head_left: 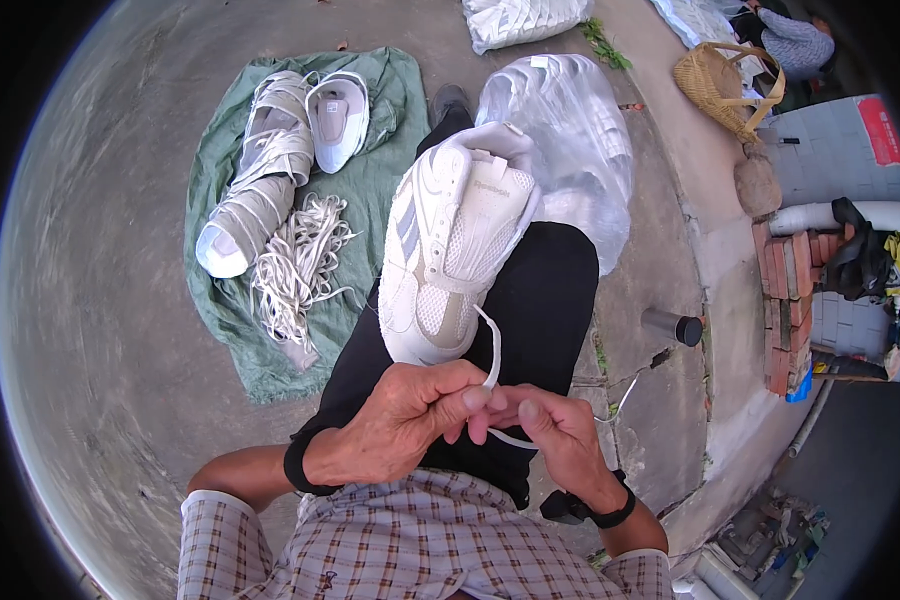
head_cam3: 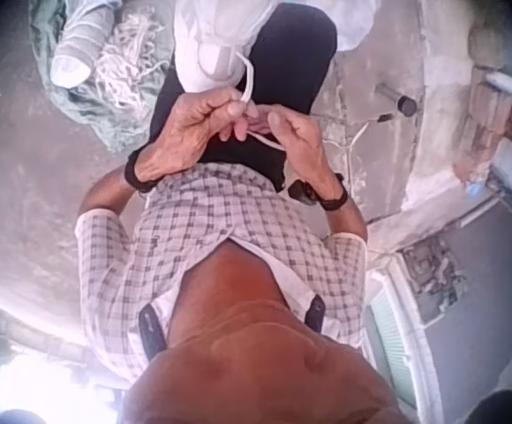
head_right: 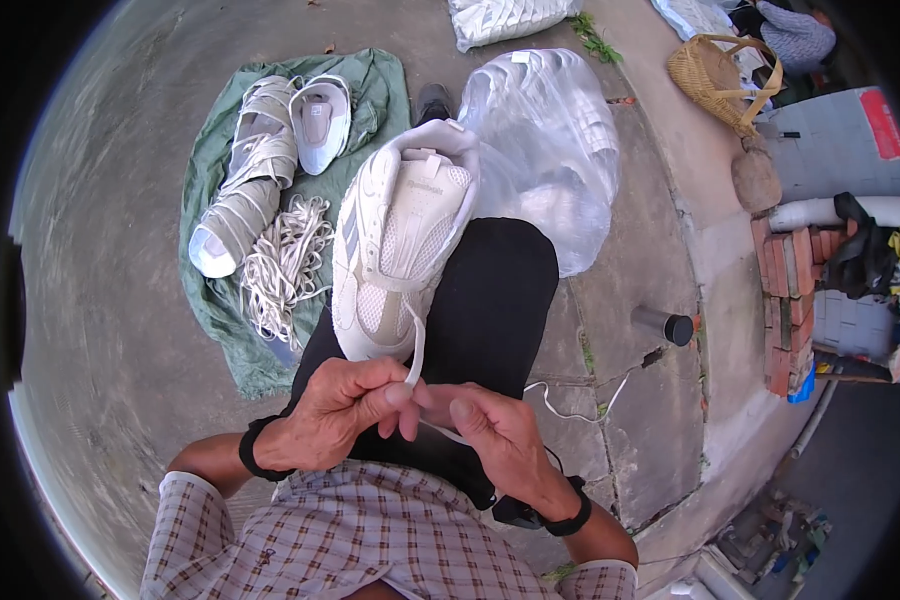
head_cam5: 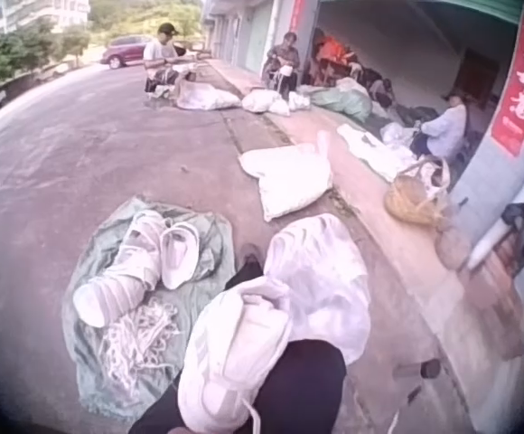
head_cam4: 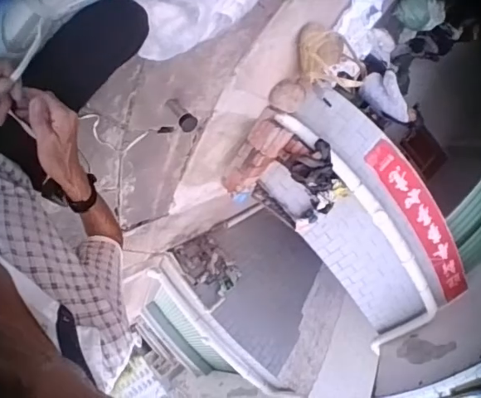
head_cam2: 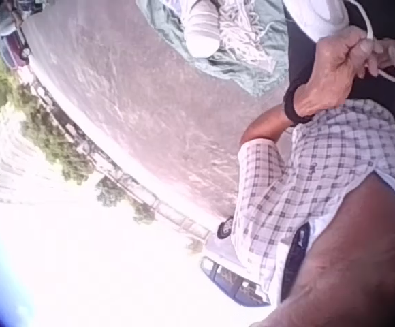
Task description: Threading and adjusting shoelaces onto a newly manufactured white sports shoe.
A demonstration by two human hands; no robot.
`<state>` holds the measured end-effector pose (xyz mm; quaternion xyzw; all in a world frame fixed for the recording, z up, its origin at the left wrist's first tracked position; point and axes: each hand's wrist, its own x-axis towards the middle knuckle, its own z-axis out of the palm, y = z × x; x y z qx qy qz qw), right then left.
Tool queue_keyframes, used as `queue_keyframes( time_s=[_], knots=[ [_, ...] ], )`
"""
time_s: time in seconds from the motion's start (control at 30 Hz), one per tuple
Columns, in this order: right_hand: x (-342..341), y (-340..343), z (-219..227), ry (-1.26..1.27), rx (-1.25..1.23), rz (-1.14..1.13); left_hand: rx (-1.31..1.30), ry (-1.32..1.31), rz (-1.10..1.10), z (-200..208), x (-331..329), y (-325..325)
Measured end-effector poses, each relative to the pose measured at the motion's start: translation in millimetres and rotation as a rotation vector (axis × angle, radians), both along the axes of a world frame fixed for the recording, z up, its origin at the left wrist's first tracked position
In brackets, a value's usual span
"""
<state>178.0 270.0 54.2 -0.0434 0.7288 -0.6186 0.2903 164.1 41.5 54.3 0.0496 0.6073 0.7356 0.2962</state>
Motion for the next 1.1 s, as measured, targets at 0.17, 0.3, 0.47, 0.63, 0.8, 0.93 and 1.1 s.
queue_keyframes(
  time_s=[0.17, 0.3, 0.47, 0.63, 0.8, 0.93, 1.1],
  knots=[
    [-31.2, -25.0, 2.0, -0.101, -0.314, -0.290, -0.062, 0.037, -0.101, -8.2, 9.7, 15.2],
    [-38.4, -32.5, 3.9, -0.156, -0.394, -0.440, -0.096, 0.050, -0.075, -11.4, 5.1, 13.6],
    [-59.4, -27.8, -6.8, 0.077, -0.103, -0.441, -0.374, 0.369, 0.381, -12.6, -9.0, 5.8],
    [-73.6, -40.6, -21.3, 0.564, 0.224, -0.177, -0.365, 0.296, 0.605, -34.7, -46.4, -11.0],
    [-91.2, -49.0, -22.8, 0.753, 0.303, -0.053, -0.496, 0.220, 0.494, -40.7, -67.4, -13.0],
    [-94.4, -53.5, -19.6, 0.696, 0.419, -0.040, -0.559, 0.360, 0.483, -46.4, -65.5, -13.3],
    [-99.8, -62.0, -14.3, 0.664, 0.510, -0.037, -0.599, 0.517, 0.455, -41.9, -72.3, -13.7]
  ],
)
